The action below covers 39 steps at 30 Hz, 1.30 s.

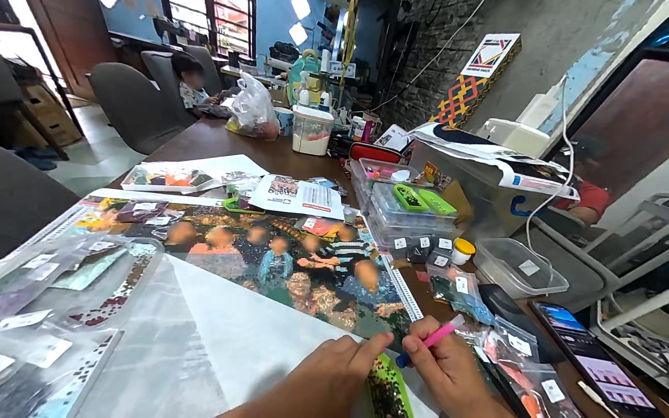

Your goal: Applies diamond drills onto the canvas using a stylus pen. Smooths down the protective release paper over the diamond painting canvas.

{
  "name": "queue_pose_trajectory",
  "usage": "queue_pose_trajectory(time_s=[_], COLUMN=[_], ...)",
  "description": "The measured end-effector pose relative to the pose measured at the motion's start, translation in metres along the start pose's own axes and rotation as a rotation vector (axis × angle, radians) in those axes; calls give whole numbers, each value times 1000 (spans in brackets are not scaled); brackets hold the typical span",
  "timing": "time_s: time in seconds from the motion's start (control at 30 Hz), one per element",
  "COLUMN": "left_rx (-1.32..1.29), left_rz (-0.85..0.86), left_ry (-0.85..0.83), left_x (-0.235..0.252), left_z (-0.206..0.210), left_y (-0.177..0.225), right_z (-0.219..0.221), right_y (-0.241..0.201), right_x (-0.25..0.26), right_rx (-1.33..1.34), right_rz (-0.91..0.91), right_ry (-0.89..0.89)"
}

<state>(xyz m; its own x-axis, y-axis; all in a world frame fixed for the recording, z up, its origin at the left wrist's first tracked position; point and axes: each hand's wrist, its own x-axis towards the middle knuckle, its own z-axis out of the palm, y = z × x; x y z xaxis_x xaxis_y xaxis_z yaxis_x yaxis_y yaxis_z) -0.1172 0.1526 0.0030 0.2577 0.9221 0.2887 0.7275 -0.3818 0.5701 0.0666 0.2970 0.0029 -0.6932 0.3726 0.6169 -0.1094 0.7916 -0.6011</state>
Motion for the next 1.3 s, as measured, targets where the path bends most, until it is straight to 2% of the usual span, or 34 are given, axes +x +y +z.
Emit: queue_pose_trajectory(time_s=[0.57, 0.77, 0.97, 1.3], left_rx=[-8, -3, -25, -30], left_rz=[-9, -14, -11, 25], left_ry=[-7, -18, 4, 21], left_x=[1, 2, 0, -3], left_z=[-1, -2, -2, -1], left_y=[2, 2, 1, -3], right_z=[1, -5, -20, -24], right_y=[1, 0, 11, 19], right_x=[0, 1, 3, 3], right_rx=[1, 124, 58, -43], right_rz=[10, 144, 217, 277], right_ry=[-21, 72, 213, 129])
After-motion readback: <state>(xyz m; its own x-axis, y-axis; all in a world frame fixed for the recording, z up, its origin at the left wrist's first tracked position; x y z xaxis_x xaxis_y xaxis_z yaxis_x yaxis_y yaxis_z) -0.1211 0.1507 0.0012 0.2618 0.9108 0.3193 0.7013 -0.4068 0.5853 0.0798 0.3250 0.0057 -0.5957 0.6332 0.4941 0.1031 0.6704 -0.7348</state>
